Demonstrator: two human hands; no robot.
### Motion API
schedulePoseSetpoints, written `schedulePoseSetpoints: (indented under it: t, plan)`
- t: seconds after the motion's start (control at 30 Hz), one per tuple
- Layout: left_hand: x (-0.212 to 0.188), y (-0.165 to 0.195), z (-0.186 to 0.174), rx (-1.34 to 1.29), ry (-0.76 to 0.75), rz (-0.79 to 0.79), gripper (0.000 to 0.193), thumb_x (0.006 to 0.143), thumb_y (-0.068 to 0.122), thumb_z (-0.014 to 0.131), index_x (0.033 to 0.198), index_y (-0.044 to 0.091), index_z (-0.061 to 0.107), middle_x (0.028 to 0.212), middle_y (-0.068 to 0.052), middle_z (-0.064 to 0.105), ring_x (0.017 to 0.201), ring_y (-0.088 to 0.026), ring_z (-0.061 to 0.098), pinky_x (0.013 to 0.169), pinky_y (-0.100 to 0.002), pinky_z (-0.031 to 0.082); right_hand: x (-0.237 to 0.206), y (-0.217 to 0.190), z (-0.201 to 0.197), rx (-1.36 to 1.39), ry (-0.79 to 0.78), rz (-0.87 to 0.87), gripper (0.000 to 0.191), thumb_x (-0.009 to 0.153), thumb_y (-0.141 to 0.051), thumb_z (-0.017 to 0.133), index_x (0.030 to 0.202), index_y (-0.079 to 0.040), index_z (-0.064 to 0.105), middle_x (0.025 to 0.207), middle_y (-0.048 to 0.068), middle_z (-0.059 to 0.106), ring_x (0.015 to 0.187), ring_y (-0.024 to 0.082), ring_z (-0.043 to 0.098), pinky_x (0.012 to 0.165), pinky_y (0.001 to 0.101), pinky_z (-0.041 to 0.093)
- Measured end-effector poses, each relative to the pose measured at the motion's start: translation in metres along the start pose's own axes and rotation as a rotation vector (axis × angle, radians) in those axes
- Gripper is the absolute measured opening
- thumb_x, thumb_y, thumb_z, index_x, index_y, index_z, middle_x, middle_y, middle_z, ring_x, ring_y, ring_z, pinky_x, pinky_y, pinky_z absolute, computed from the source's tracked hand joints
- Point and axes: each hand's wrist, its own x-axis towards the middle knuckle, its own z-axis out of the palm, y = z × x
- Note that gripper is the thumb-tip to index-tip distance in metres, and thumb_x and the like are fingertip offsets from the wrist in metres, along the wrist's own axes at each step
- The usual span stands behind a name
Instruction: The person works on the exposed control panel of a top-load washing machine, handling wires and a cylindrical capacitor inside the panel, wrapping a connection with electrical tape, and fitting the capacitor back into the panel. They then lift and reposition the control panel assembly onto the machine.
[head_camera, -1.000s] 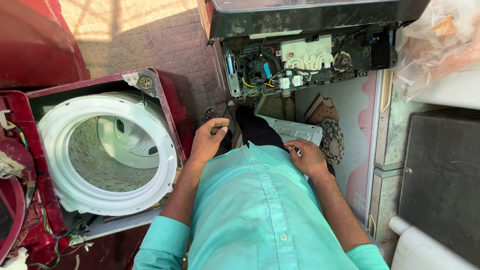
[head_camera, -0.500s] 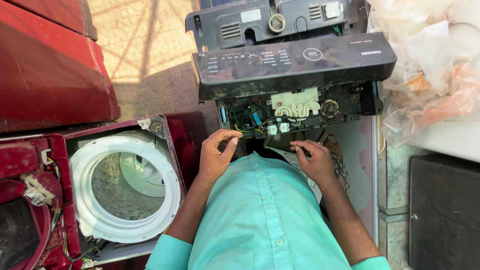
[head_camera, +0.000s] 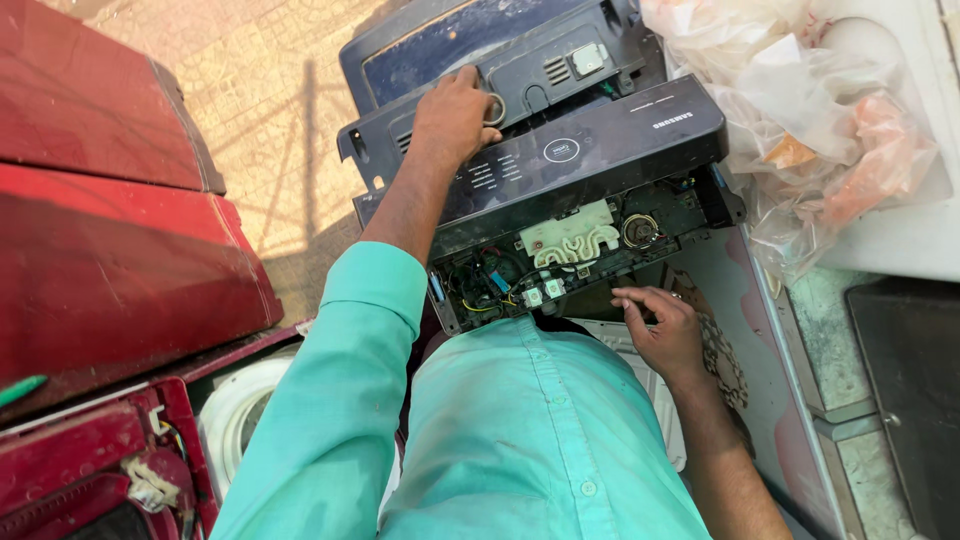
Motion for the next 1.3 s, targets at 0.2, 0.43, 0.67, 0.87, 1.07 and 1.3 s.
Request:
schedulePoseSetpoints:
  t: [0.2, 0.43, 0.67, 0.87, 1.07, 1.3]
  plan:
    - [-0.012, 0.012, -0.016, -0.752, 0.183, 0.022, 0.020, 0.083, 0.010, 0.084, 0.102, 0.008, 0.078, 0.114, -0.007, 0.067, 0.104, -0.024, 0.071, 0.092, -0.037, 0.059, -0.060, -0.008, 0.024, 0.291, 0.234, 0.328, 0.018, 0.099, -0.007, 0.066, 0.114, -0.003, 0.075, 0.095, 0.007, 0.079, 0.083, 0.014, 0.071, 0.078, 0.0268, 0.056]
    - [-0.166, 0.088, -0.035, -1.253, 0.085, 0.392, 0.020, 0.083, -0.005, 0.083, 0.099, 0.002, 0.074, 0.112, -0.008, 0.068, 0.115, -0.024, 0.072, 0.103, -0.036, 0.059, -0.070, -0.086, 0.017, 0.450, 0.241, 0.140, 0.027, 0.095, -0.005, 0.070, 0.122, -0.003, 0.069, 0.113, 0.010, 0.074, 0.093, 0.012, 0.069, 0.083, 0.0270, 0.056]
    - [-0.215, 0.123, -0.027, -1.422, -0.265, 0.434, 0.018, 0.088, -0.007, 0.078, 0.100, 0.006, 0.075, 0.115, -0.007, 0.069, 0.117, -0.025, 0.072, 0.102, -0.036, 0.061, -0.051, -0.136, -0.007, 0.565, 0.192, -0.052, 0.036, 0.093, -0.011, 0.077, 0.126, -0.003, 0.065, 0.131, 0.012, 0.066, 0.104, 0.015, 0.067, 0.091, 0.0294, 0.055]
    - [-0.240, 0.119, -0.018, -1.523, -0.336, 0.299, 0.020, 0.092, -0.006, 0.074, 0.109, 0.003, 0.072, 0.122, -0.010, 0.067, 0.113, -0.020, 0.070, 0.099, -0.033, 0.060, -0.065, -0.138, -0.011, 0.536, 0.167, -0.072, 0.030, 0.086, -0.011, 0.084, 0.113, -0.005, 0.072, 0.110, 0.010, 0.074, 0.098, 0.016, 0.071, 0.083, 0.0288, 0.058]
    - [-0.250, 0.122, -0.044, -1.294, -0.135, 0.224, 0.033, 0.087, 0.011, 0.084, 0.116, 0.002, 0.072, 0.114, -0.012, 0.072, 0.098, -0.016, 0.073, 0.086, -0.029, 0.063, -0.066, -0.152, -0.017, 0.163, 0.204, -0.141, 0.040, 0.072, -0.014, 0.094, 0.105, -0.008, 0.071, 0.099, 0.009, 0.070, 0.085, 0.017, 0.070, 0.071, 0.0288, 0.057]
    - [-0.257, 0.129, -0.055, -0.806, 0.118, 0.419, 0.034, 0.085, 0.016, 0.088, 0.113, 0.004, 0.074, 0.113, -0.009, 0.074, 0.099, -0.023, 0.076, 0.086, -0.033, 0.063, -0.066, -0.160, -0.012, 0.013, 0.117, -0.145, 0.039, 0.069, -0.014, 0.095, 0.099, -0.008, 0.072, 0.093, 0.008, 0.070, 0.081, 0.018, 0.069, 0.068, 0.0300, 0.056]
